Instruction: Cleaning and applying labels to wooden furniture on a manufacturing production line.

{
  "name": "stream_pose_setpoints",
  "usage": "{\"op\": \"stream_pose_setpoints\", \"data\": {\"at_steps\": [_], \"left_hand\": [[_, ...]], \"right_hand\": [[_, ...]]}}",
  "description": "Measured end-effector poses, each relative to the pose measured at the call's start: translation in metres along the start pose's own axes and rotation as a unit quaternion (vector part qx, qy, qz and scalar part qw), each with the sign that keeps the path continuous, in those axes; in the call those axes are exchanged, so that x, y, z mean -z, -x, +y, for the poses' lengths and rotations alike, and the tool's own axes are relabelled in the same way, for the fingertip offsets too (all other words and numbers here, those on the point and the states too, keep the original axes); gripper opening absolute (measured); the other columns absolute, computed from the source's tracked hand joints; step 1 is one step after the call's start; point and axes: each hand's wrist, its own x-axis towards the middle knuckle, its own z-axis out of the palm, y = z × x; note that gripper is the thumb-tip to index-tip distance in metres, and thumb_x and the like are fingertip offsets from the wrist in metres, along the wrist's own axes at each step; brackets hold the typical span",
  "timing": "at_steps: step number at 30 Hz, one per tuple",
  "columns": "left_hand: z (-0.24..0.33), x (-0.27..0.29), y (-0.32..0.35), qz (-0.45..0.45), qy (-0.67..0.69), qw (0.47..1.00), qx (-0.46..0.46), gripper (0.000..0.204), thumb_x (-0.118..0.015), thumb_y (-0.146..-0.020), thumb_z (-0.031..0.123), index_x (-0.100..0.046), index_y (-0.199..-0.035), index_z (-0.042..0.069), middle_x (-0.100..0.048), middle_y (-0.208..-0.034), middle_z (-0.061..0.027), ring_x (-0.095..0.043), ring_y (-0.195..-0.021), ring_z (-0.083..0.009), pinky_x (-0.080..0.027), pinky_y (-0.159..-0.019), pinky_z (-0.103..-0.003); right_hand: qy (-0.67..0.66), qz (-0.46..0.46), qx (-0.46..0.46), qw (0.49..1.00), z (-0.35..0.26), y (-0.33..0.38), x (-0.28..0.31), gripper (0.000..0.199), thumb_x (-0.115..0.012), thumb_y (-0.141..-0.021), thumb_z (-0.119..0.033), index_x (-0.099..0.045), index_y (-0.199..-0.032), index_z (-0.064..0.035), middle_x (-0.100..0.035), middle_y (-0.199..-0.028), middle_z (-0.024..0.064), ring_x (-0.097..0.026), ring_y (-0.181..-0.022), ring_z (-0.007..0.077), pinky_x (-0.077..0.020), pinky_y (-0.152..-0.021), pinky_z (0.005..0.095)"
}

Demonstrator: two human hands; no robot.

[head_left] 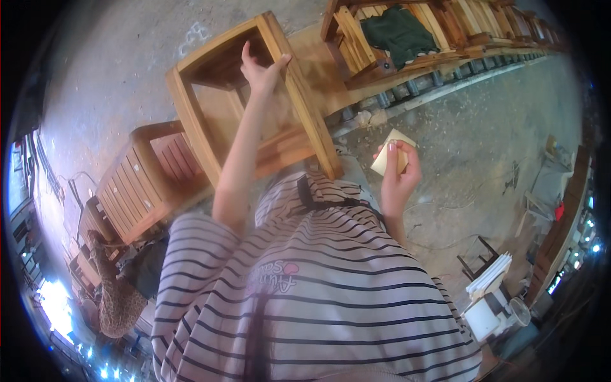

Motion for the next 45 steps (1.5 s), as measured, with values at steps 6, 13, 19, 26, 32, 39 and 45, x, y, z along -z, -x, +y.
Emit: {"op": "stream_pose_setpoints", "data": {"at_steps": [6,13,19,26,32,39,45], "left_hand": [[0.056,-0.009,-0.013,0.133,-0.329,0.815,-0.457,0.053,-0.071,-0.085,0.029,-0.054,-0.131,0.011,-0.048,-0.131,-0.0198,-0.045,-0.122,-0.0385,-0.042,-0.097,-0.046],[-0.008,0.008,-0.015,-0.026,-0.248,0.818,-0.519,0.041,-0.063,-0.090,0.033,-0.063,-0.124,0.010,-0.049,-0.137,-0.0159,-0.042,-0.129,-0.0362,-0.035,-0.104,-0.052],[-0.011,0.137,0.158,-0.362,0.031,0.866,-0.343,0.040,-0.071,-0.085,0.022,-0.064,-0.116,-0.002,-0.067,-0.109,-0.0162,-0.064,-0.098,-0.0250,-0.050,-0.085,-0.036],[-0.061,0.224,0.243,-0.286,0.014,0.936,-0.206,0.017,-0.076,-0.077,0.009,-0.075,-0.093,0.004,-0.069,-0.102,-0.0090,-0.065,-0.094,-0.0260,-0.051,-0.083,-0.035],[-0.081,0.232,0.287,-0.197,-0.023,0.953,-0.228,0.016,-0.076,-0.073,0.006,-0.075,-0.089,0.006,-0.068,-0.089,-0.0076,-0.064,-0.086,-0.0238,-0.049,-0.079,-0.034],[-0.087,0.192,0.340,-0.137,0.029,0.971,-0.193,0.022,-0.076,-0.074,0.001,-0.073,-0.096,0.003,-0.068,-0.091,-0.0099,-0.065,-0.087,-0.0236,-0.052,-0.079,-0.033],[-0.075,0.163,0.374,-0.101,0.046,0.989,-0.095,0.023,-0.078,-0.072,0.001,-0.074,-0.095,0.002,-0.069,-0.096,-0.0100,-0.065,-0.088,-0.0242,-0.052,-0.078,-0.032]], "right_hand": [[-0.022,-0.073,-0.033,0.997,0.013,0.026,0.015,0.013,-0.057,-0.097,-0.011,-0.057,-0.105,-0.0010,-0.065,-0.088,0.0104,-0.064,-0.074,0.0139,-0.0508,-0.065,0.0250],[0.028,-0.193,-0.049,0.980,0.023,0.068,-0.013,0.025,-0.055,-0.096,-0.006,-0.053,-0.121,-0.0029,-0.063,-0.109,0.0139,-0.064,-0.076,0.0155,-0.0516,-0.066,0.0266],[0.001,-0.253,-0.081,0.964,0.038,0.116,-0.056,0.064,-0.050,-0.093,0.002,-0.024,-0.150,-0.0050,-0.026,-0.155,0.0119,-0.056,-0.113,0.0201,-0.0487,-0.090,0.0290],[0.063,-0.392,-0.038,0.917,0.057,0.176,-0.075,0.058,-0.052,-0.086,0.004,-0.039,-0.142,-0.0011,-0.043,-0.145,0.0155,-0.043,-0.132,0.0237,-0.0335,-0.109,0.0326],[0.072,-0.407,-0.106,0.904,0.062,0.199,-0.065,0.052,-0.059,-0.086,0.003,-0.046,-0.136,-0.0021,-0.052,-0.135,0.0129,-0.051,-0.122,0.0201,-0.0402,-0.101,0.0302],[0.089,-0.393,-0.040,0.914,0.090,0.183,-0.016,0.041,-0.064,-0.086,0.002,-0.054,-0.126,-0.0016,-0.061,-0.121,0.0113,-0.059,-0.109,0.0164,-0.0468,-0.091,0.0276],[0.082,-0.395,-0.054,0.913,0.101,0.178,0.037,0.040,-0.065,-0.086,0.000,-0.055,-0.125,-0.0016,-0.062,-0.119,0.0117,-0.061,-0.105,0.0163,-0.0481,-0.088,0.0270]]}}
